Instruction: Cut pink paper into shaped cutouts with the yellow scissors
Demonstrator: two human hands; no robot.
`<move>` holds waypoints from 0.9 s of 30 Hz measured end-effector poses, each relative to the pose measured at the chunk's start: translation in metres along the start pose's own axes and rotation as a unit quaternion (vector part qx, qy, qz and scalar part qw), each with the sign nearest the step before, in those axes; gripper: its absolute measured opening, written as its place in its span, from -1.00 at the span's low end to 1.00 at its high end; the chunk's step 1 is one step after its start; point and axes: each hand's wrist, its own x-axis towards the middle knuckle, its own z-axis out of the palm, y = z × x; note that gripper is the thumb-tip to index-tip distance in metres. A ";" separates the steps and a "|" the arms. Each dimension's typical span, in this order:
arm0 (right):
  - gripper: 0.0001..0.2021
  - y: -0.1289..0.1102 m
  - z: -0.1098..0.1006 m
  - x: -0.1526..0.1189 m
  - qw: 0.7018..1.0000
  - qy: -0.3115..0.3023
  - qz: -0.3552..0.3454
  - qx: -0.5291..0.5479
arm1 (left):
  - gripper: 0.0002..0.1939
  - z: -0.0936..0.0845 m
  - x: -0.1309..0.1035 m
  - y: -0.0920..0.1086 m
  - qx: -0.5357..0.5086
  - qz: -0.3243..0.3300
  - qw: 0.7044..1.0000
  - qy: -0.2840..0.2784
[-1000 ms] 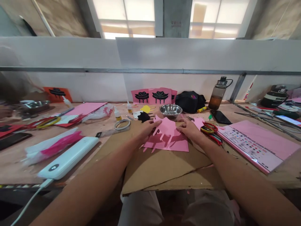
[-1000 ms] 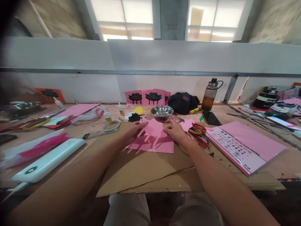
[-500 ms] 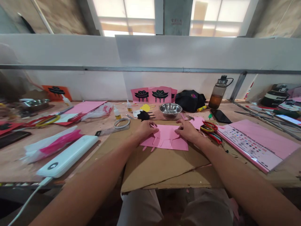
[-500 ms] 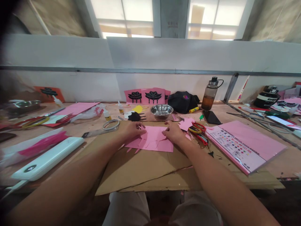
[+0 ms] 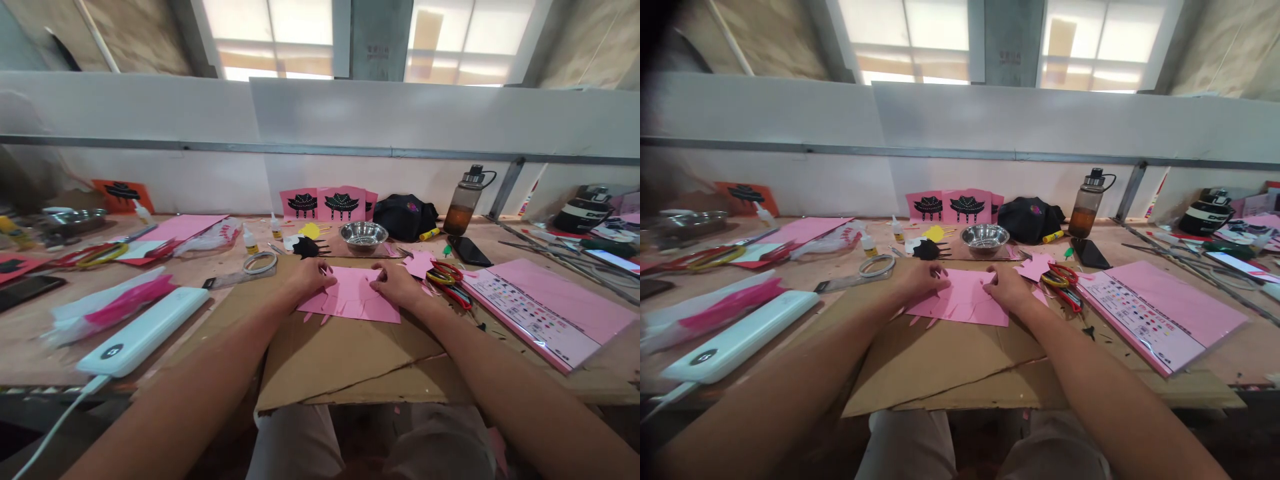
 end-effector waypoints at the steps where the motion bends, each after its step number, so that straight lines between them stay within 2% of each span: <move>1: -0.57 0.000 0.000 0.000 1.000 0.002 0.000 0.001 | -0.84 0.001 0.000 -0.001 0.000 0.000 1.000 0.000; 27: -0.58 0.001 0.003 -0.001 1.000 0.027 0.007 -0.004 | -0.83 0.004 0.007 -0.007 -0.003 -0.013 1.000 -0.007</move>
